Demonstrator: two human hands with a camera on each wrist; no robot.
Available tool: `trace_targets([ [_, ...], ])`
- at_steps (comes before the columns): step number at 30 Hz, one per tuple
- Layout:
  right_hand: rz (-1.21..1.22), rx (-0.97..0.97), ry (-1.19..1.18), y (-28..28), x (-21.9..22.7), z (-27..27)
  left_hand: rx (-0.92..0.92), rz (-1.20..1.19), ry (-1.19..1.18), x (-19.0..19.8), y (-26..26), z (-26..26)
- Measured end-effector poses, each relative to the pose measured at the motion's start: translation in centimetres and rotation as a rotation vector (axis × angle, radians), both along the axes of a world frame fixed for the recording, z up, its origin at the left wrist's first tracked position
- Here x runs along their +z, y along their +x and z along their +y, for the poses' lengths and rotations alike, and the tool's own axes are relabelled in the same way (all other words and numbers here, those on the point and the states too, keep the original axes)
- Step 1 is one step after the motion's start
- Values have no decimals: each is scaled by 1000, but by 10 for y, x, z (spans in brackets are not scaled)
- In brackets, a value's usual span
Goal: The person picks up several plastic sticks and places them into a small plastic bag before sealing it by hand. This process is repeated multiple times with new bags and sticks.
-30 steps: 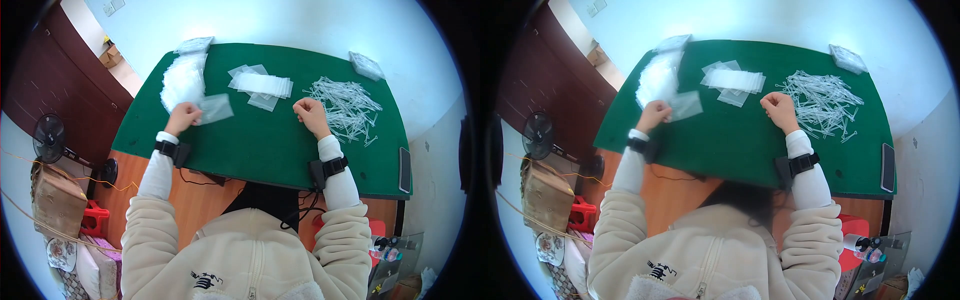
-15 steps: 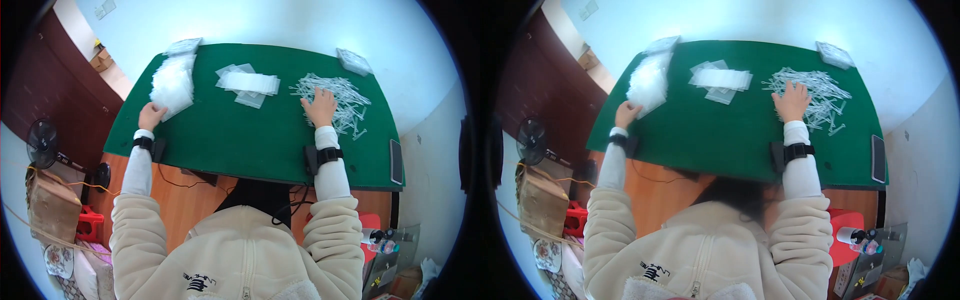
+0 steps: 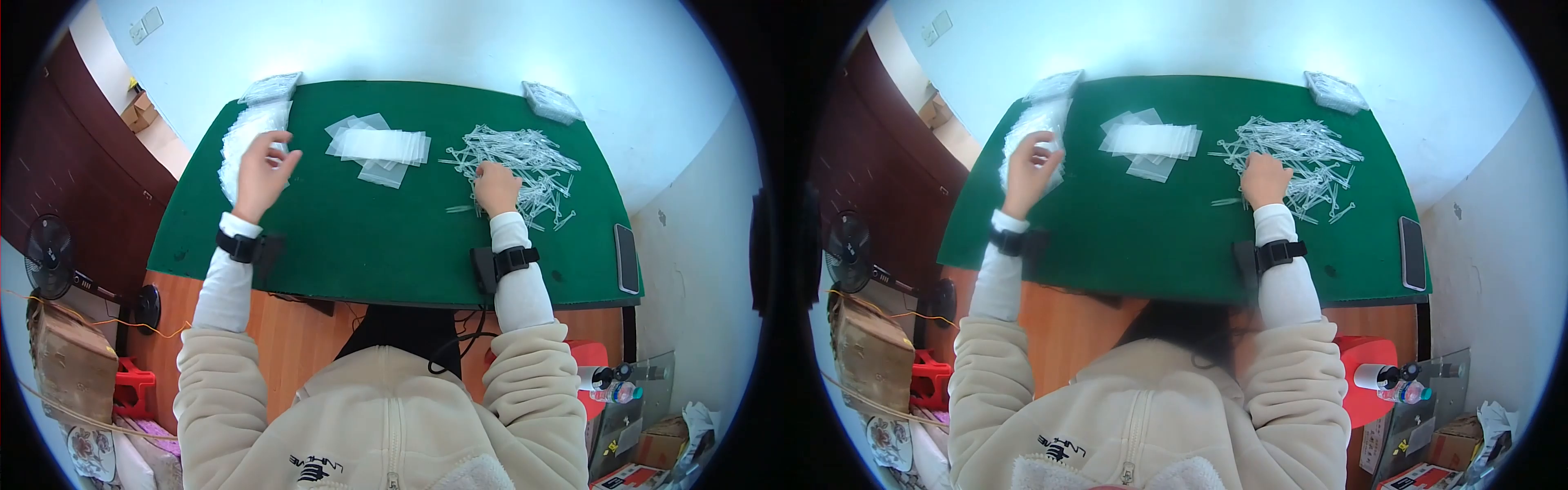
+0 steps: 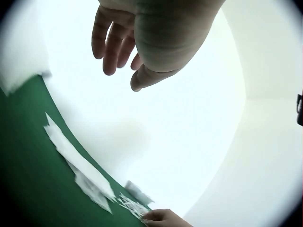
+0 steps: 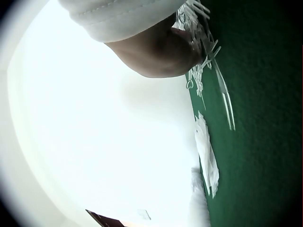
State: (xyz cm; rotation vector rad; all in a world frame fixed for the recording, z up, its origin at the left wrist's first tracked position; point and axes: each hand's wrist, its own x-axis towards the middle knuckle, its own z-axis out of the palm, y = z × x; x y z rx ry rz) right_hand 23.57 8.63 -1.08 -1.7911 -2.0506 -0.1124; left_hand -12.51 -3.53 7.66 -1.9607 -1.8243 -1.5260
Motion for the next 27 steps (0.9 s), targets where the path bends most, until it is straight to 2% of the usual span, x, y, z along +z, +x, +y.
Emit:
trace_targets([
  [2, 12, 11, -28, 0, 2, 0, -258, -45, -40, 1, 22, 13],
  [6, 6, 60, -31, -6, 9, -7, -364, -66, 27, -1, 72, 34],
  [8, 81, 149, -81, -9, 12, -11, -483, 37, -120, -1, 89, 39],
  [9, 121, 191, -107, -12, 13, -12, -486, 33, -120, -3, 95, 41],
  [10, 119, 187, -108, -13, 13, -12, -520, -10, -148, -8, 100, 45],
  [12, 273, 350, -111, -16, 13, -13, -593, -97, -206, -19, 108, 52],
  [13, 350, 430, -112, -16, 13, -13, -600, -99, -206, -29, 108, 55],
  [16, 405, 476, -86, -20, 15, -14, -667, -323, -422, -55, 108, 58],
  [22, 568, 579, -60, -36, 22, -25, -654, -341, -398, -77, 110, 59],
  [27, 690, 708, -85, -50, 20, -32, -669, -367, -385, -78, 118, 56],
])
